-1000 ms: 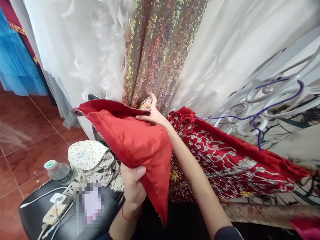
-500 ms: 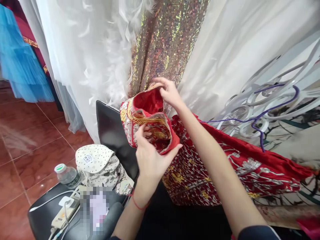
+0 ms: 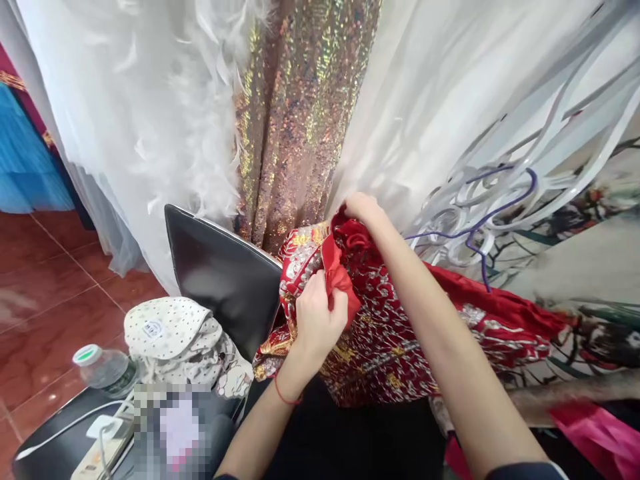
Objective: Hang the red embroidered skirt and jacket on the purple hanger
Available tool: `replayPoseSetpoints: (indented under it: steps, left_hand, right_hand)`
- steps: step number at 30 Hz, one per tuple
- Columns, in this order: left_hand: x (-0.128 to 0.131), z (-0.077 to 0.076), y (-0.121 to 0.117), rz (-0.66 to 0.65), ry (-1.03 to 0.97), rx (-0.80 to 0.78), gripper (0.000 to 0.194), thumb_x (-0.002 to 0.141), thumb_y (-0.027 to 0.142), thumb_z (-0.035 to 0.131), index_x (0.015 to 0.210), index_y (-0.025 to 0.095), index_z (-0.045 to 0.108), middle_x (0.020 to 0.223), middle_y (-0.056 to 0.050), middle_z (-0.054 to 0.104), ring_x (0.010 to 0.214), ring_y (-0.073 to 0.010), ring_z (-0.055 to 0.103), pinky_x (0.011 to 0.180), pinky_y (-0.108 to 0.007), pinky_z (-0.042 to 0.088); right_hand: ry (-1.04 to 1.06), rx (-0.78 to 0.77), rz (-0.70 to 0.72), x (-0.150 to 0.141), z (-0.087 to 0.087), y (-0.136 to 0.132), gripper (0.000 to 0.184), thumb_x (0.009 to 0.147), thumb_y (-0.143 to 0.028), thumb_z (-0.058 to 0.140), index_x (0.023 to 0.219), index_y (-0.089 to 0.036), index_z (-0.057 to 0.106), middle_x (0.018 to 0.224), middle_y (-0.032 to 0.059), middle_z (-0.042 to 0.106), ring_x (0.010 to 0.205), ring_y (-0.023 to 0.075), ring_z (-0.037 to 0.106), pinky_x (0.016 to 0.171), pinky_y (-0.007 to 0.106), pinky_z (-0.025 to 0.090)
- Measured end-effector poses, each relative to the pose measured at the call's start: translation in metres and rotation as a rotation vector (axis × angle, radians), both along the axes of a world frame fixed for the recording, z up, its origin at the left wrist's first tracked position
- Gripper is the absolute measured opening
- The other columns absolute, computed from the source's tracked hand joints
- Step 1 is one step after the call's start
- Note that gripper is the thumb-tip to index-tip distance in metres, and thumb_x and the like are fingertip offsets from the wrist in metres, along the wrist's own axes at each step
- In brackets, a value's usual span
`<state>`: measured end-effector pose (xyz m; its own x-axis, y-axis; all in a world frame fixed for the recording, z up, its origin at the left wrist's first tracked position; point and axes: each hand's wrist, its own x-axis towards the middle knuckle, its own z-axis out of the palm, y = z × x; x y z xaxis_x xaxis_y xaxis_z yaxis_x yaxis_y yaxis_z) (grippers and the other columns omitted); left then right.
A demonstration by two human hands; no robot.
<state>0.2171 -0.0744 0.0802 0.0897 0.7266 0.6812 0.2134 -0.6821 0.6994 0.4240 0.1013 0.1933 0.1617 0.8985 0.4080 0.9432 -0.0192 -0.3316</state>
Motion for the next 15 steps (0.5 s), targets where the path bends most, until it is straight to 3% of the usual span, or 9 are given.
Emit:
replayPoseSetpoints:
  steps: [2, 5, 7, 9, 12, 13, 15]
  left_hand:
    - [-0.004, 0.005, -0.002, 0.029, 0.002, 0.018, 0.010, 0.088, 0.015, 0.045, 0.086, 0.019, 0.054, 0.079, -0.006, 0.065, 0.071, -0.0188, 0.062, 0.070, -0.031, 0.051]
    - [-0.006, 0.010, -0.003, 0.029, 0.016, 0.032, 0.010, 0.089, 0.014, 0.046, 0.086, 0.019, 0.055, 0.080, -0.005, 0.065, 0.072, -0.0175, 0.062, 0.071, -0.029, 0.051]
    - [-0.005, 0.012, -0.002, 0.034, 0.044, 0.062, 0.010, 0.090, 0.015, 0.047, 0.088, 0.019, 0.055, 0.083, -0.005, 0.066, 0.076, -0.0179, 0.063, 0.073, -0.029, 0.051]
    - [-0.002, 0.011, 0.001, 0.072, 0.067, 0.084, 0.009, 0.091, 0.015, 0.047, 0.088, 0.019, 0.055, 0.083, -0.005, 0.066, 0.076, -0.0184, 0.063, 0.072, -0.029, 0.050]
    - [-0.001, 0.008, 0.007, 0.142, 0.059, 0.096, 0.009, 0.091, 0.016, 0.047, 0.088, 0.019, 0.054, 0.080, -0.004, 0.063, 0.074, -0.0185, 0.062, 0.070, -0.029, 0.048]
    - [0.000, 0.007, 0.009, 0.154, 0.051, 0.097, 0.009, 0.091, 0.016, 0.047, 0.089, 0.019, 0.054, 0.081, -0.004, 0.064, 0.074, -0.0185, 0.062, 0.071, -0.030, 0.048]
    - [0.000, 0.005, 0.013, 0.153, 0.043, 0.103, 0.009, 0.091, 0.016, 0.047, 0.092, 0.019, 0.056, 0.083, -0.005, 0.065, 0.077, -0.0187, 0.063, 0.072, -0.030, 0.048]
  right_hand:
    - [0.011, -0.232, -0.099, -0.003, -0.002, -0.006, 0.024, 0.096, -0.034, 0.065, 0.098, -0.010, 0.070, 0.098, 0.0083, 0.071, 0.093, 0.0211, 0.068, 0.084, 0.038, 0.058]
    - [0.051, -0.301, -0.154, -0.008, 0.002, -0.009, 0.025, 0.102, -0.031, 0.055, 0.114, -0.012, 0.065, 0.106, 0.0068, 0.071, 0.087, 0.0148, 0.066, 0.081, 0.032, 0.057]
    - [0.047, -0.184, -0.194, -0.012, 0.009, -0.012, 0.030, 0.104, -0.018, 0.038, 0.115, -0.010, 0.065, 0.105, 0.0107, 0.072, 0.088, 0.0143, 0.064, 0.083, 0.029, 0.051]
    - [0.007, 0.072, -0.224, -0.014, 0.019, -0.018, 0.044, 0.102, -0.010, 0.023, 0.121, -0.011, 0.062, 0.110, 0.0134, 0.070, 0.096, 0.0157, 0.063, 0.087, 0.028, 0.047]
    - [-0.123, 0.377, -0.278, -0.013, 0.040, -0.035, 0.050, 0.101, -0.011, 0.019, 0.133, -0.015, 0.057, 0.122, 0.0168, 0.066, 0.107, 0.0214, 0.063, 0.088, 0.032, 0.044]
    - [-0.182, 0.365, -0.312, -0.011, 0.047, -0.041, 0.049, 0.102, -0.012, 0.021, 0.136, -0.015, 0.056, 0.124, 0.0182, 0.065, 0.108, 0.0240, 0.063, 0.087, 0.034, 0.044]
    - [-0.329, 0.189, -0.375, -0.005, 0.058, -0.054, 0.047, 0.101, -0.012, 0.027, 0.132, -0.014, 0.062, 0.121, 0.0209, 0.066, 0.108, 0.0286, 0.065, 0.084, 0.038, 0.045]
